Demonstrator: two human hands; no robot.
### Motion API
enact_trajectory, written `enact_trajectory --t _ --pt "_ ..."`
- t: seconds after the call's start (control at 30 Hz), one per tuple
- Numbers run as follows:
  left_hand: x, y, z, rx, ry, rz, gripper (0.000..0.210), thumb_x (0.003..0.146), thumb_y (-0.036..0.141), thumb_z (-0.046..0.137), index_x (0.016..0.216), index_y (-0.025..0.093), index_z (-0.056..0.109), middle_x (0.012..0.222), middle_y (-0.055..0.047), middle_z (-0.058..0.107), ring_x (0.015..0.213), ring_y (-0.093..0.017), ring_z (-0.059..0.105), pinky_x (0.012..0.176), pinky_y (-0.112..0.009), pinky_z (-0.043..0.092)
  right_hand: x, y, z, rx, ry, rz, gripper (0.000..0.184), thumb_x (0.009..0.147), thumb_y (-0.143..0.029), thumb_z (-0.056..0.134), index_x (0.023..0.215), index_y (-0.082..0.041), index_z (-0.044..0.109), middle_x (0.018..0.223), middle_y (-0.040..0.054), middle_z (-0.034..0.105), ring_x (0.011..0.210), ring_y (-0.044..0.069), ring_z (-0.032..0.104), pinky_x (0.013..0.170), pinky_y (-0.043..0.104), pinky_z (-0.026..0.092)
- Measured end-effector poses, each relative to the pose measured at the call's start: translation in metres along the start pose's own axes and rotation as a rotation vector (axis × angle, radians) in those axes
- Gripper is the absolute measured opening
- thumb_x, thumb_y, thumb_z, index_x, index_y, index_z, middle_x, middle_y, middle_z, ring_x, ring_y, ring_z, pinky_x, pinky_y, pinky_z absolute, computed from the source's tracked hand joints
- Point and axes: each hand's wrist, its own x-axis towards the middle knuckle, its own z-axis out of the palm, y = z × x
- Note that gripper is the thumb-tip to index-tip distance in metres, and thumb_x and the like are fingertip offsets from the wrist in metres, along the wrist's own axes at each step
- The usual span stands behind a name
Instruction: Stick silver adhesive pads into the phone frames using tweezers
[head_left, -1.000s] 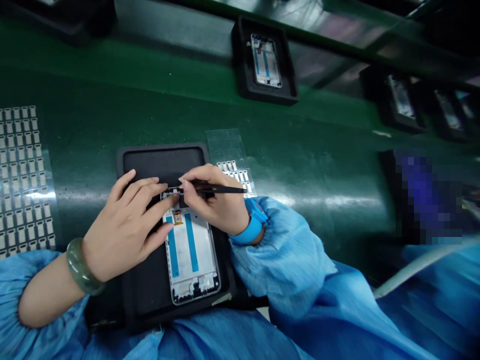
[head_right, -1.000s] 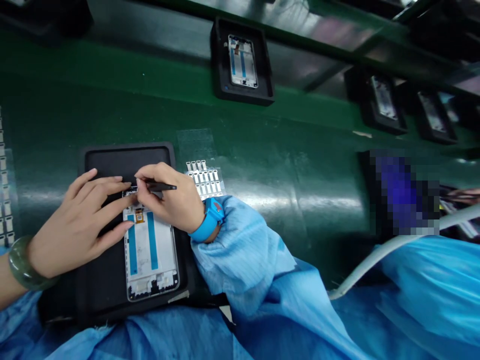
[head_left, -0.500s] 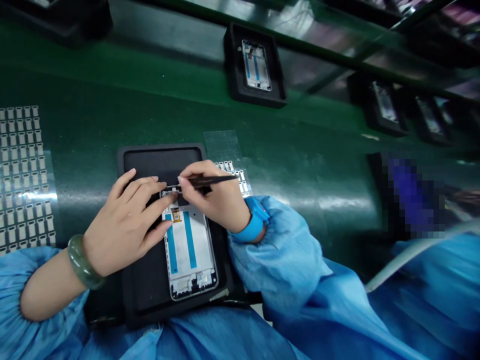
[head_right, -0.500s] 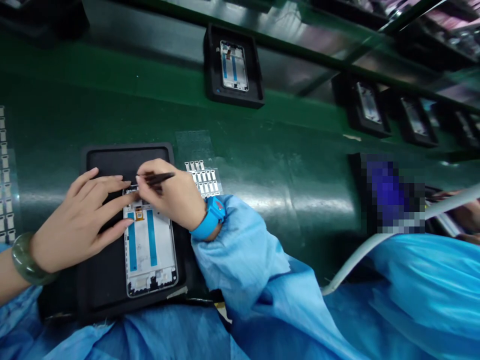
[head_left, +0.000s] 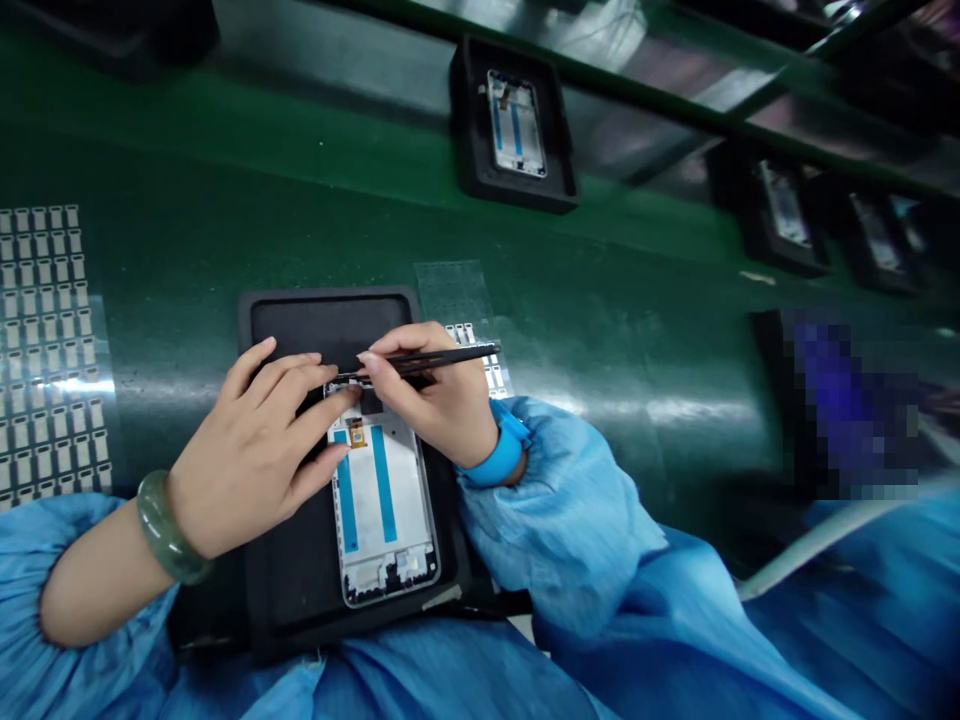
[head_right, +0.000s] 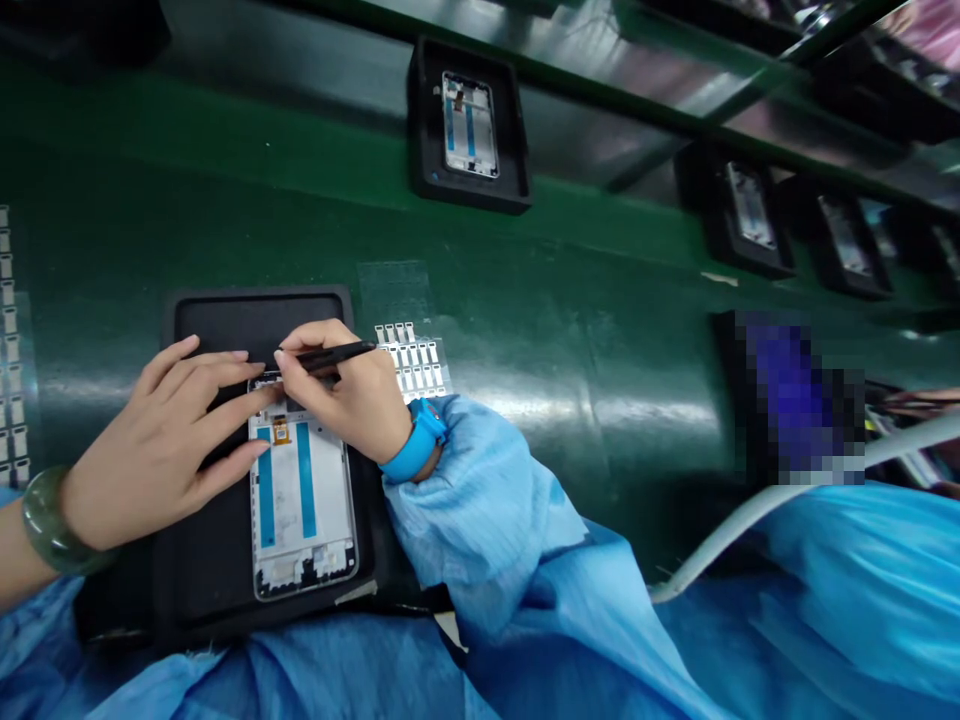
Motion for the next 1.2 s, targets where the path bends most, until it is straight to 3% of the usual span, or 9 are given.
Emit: enact_trajectory --t 0.3,0.87,1.1,1.2 --pt "0.0004 0.0001 0.0001 -0.007 0.003 -0.007 0.038 0.088 0.033 0.047 0.122 0.017 0.054 0.118 -0.012 0.055 0.117 -0.029 0.048 0.106 -0.054 0.028 0.0011 -0.0008 0.0005 0.006 0.034 0.048 0.004 0.081 -0.02 0.061 0.083 -0.018 0.058 0.077 -0.0024 0.062 0.06 0.007 0.058 0.053 0.019 0.046" --pt "-0.0004 -0.0005 0.0002 0.01 -0.005 0.008 0.039 0.088 0.034 0.046 0.122 0.017 0.054 0.119 -0.012 0.055 0.117 -0.029 0.048 0.105 -0.055 0.029 -0.0001 -0.0023 0.0005 0.016 0.069 0.109 0.003 0.082 -0.021 0.058 0.083 -0.019 0.056 0.078 -0.002 0.061 0.062 0.008 0.059 0.055 0.02 0.048" --pt "-0.0008 -0.0005 0.0004 0.01 -0.008 0.007 0.039 0.088 0.034 0.046 0.123 0.017 0.053 0.119 -0.012 0.055 0.117 -0.029 0.047 0.105 -0.055 0.029 -0.0013 -0.0018 0.0012 -0.14 0.059 -0.071 0.007 0.082 -0.016 0.057 0.087 -0.021 0.055 0.081 -0.0022 0.064 0.072 0.009 0.062 0.064 0.022 0.05" --pt "-0.0006 -0.0005 0.0006 0.008 -0.001 0.002 0.039 0.088 0.034 0.046 0.122 0.017 0.054 0.119 -0.012 0.055 0.117 -0.029 0.047 0.105 -0.055 0.029 0.0 -0.0011 0.0 -0.135 0.077 -0.075 0.008 0.082 -0.017 0.058 0.088 -0.021 0.055 0.081 -0.0026 0.064 0.071 0.009 0.062 0.062 0.021 0.05"
